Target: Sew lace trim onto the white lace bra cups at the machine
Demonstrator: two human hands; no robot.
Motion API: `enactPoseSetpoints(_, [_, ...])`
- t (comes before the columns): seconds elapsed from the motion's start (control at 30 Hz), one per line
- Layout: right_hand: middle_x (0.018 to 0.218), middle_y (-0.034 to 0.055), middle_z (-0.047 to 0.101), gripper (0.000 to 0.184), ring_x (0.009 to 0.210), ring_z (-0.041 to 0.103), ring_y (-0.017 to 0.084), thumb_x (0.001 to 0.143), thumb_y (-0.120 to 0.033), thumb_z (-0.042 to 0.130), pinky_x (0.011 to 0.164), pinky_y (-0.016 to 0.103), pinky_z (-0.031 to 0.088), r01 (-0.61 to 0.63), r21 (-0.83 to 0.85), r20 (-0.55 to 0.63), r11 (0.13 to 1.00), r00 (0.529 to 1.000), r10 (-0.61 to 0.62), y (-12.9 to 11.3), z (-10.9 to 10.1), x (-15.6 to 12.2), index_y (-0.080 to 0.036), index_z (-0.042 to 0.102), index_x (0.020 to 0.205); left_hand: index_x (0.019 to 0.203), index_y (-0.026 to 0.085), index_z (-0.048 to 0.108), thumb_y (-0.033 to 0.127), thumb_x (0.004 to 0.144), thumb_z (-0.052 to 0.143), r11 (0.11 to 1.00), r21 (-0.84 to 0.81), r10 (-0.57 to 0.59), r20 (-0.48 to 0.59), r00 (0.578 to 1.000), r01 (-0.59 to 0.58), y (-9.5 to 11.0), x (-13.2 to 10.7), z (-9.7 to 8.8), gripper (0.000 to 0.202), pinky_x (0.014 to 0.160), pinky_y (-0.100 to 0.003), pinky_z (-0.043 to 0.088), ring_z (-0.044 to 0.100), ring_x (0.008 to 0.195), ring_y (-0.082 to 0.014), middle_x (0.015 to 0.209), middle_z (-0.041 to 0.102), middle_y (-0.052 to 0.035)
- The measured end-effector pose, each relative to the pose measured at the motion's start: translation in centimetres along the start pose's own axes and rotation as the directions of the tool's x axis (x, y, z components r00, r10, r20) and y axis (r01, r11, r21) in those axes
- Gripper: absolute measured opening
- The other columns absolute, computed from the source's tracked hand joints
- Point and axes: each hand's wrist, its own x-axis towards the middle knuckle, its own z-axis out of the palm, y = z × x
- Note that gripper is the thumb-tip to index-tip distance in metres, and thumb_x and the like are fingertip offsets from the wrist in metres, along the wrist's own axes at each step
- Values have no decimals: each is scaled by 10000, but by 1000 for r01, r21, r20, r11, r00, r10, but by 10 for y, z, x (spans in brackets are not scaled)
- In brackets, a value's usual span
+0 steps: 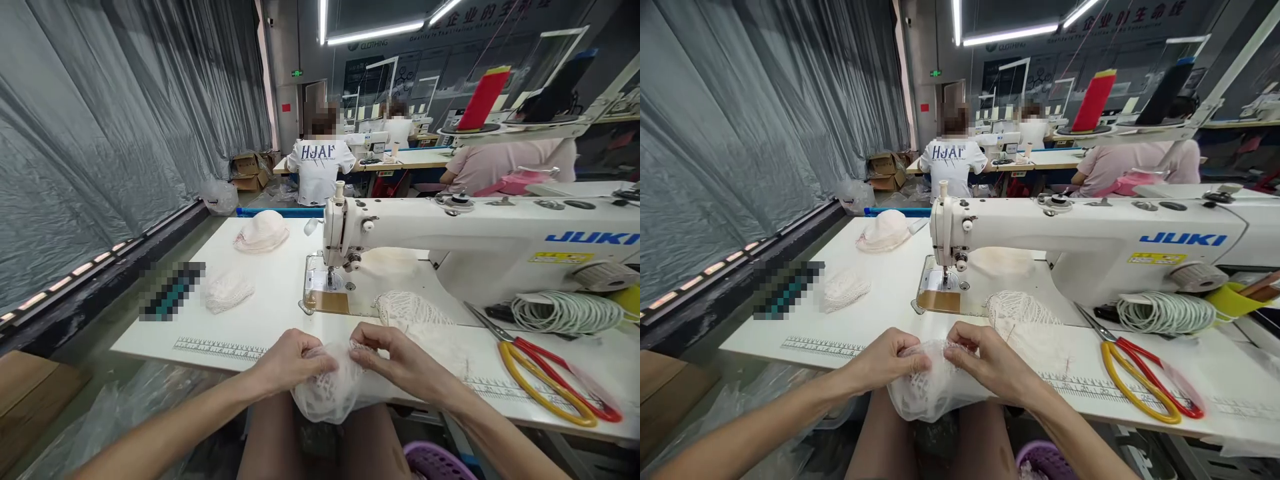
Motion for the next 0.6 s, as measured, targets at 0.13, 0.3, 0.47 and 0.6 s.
enactPoseSetpoints(0.13, [636, -28, 475, 265, 593, 426, 112, 908, -367, 437, 532, 218, 346, 21, -15, 14, 1000, 1000, -21, 0, 3, -4, -179, 515, 738, 673, 135, 547, 346, 695, 647, 996, 45, 71, 18, 997, -72, 8, -1, 3, 235, 503, -190, 266, 358, 565, -85, 590, 414, 54])
enactPoseSetpoints(0.3, [642, -27, 456, 253, 591, 398, 112, 921, -342, 406, 523, 218, 326, 10, -55, 17, 998, 1000, -9, 1, 5, -9, -183, 509, 754, 598, 136, 489, 315, 767, 565, 997, 47, 62, 62, 996, -65, 13, -3, 2, 257, 482, -205, 231, 304, 526, -76, 537, 347, 57])
enactPoseSetpoints(0.47, [598, -37, 420, 301, 544, 376, 107, 933, -375, 373, 487, 217, 309, -8, -52, 41, 999, 999, 10, -9, 8, -14, -190, 498, 731, 728, 113, 555, 322, 772, 582, 985, -169, -3, 206, 978, 39, 23, -16, -6, 215, 540, -192, 317, 396, 584, -85, 627, 463, 27])
enactPoseSetpoints(0.6, [580, -36, 453, 283, 520, 425, 109, 948, -329, 340, 483, 216, 321, 23, -232, -71, 973, 997, -40, -7, 11, -3, -202, 467, 729, 757, 126, 567, 344, 836, 517, 989, 144, 9, 203, 979, -39, 30, -11, -21, 237, 506, -182, 305, 414, 554, -80, 615, 467, 31])
